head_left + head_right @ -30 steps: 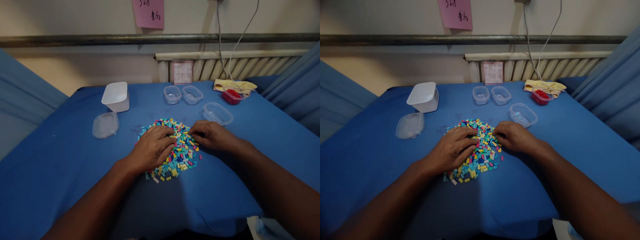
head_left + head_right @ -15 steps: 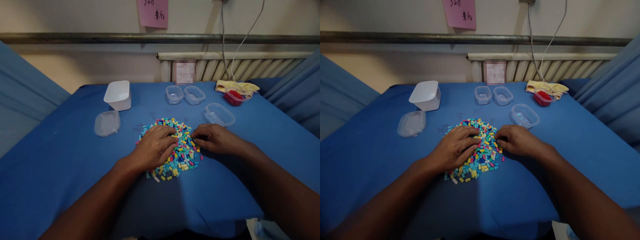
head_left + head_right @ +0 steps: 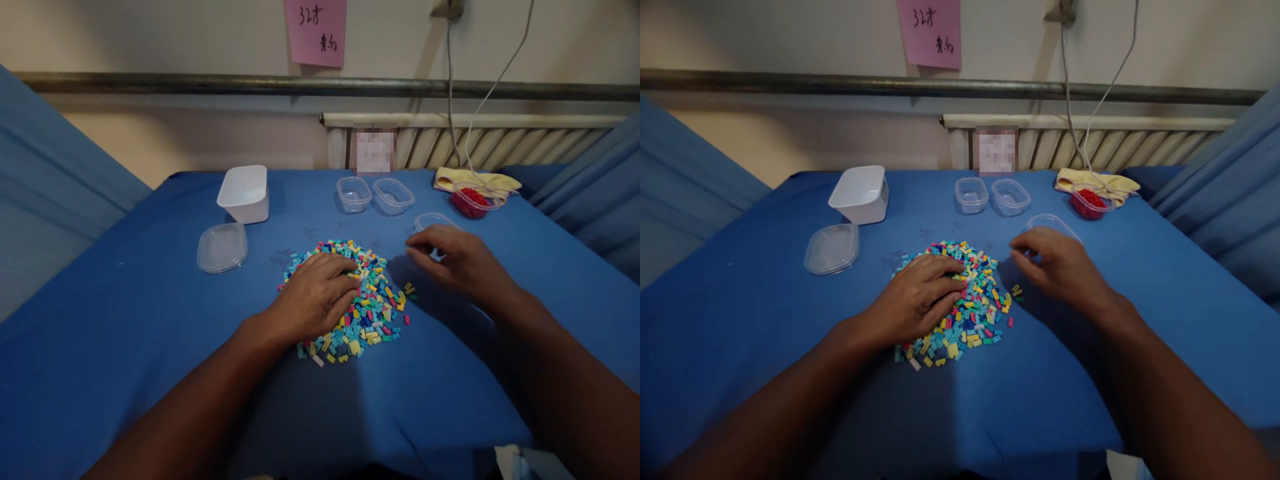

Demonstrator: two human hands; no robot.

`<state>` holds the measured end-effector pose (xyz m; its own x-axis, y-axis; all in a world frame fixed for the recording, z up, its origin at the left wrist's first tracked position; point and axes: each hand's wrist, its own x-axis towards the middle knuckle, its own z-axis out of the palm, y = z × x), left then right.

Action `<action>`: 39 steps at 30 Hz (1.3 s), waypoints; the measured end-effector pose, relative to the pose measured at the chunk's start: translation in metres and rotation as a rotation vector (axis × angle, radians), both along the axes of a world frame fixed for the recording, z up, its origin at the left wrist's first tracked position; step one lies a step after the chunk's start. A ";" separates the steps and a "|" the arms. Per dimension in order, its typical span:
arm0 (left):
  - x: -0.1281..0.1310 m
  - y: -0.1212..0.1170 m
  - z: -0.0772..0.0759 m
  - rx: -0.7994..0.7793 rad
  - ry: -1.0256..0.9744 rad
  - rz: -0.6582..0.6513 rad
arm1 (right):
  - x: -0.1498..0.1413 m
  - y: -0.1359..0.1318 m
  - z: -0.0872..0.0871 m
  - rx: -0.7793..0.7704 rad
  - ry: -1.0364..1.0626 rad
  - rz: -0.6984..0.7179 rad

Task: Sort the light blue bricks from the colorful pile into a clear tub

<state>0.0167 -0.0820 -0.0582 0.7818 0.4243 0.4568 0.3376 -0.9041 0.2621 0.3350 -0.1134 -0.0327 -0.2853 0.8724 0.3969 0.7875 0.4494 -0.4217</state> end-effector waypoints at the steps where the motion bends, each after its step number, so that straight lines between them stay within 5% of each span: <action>1: 0.000 0.000 0.000 -0.003 -0.001 -0.001 | 0.009 0.002 0.000 0.082 -0.019 -0.088; 4: 0.000 0.000 -0.001 -0.005 -0.007 -0.001 | 0.036 0.011 -0.008 0.188 -0.141 -0.292; 8: -0.001 0.001 -0.002 0.003 -0.011 -0.006 | 0.044 0.016 -0.020 0.271 -0.238 -0.380; 11: -0.001 0.001 -0.002 0.004 -0.006 -0.006 | 0.021 0.014 -0.023 0.290 -0.200 -0.176; 15: -0.001 0.001 -0.003 0.000 -0.007 0.002 | -0.016 0.015 -0.034 0.081 -0.217 0.148; 20: -0.001 0.000 -0.002 0.001 -0.011 0.002 | -0.026 0.023 -0.047 -0.023 -0.211 0.179; 39: 0.000 -0.001 0.000 0.007 0.005 0.008 | -0.028 0.010 -0.023 -0.163 -0.425 0.137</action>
<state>0.0171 -0.0834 -0.0585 0.7807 0.4272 0.4560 0.3460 -0.9033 0.2537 0.3072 -0.1031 -0.0561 -0.5094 0.8566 0.0814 0.8437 0.5159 -0.1487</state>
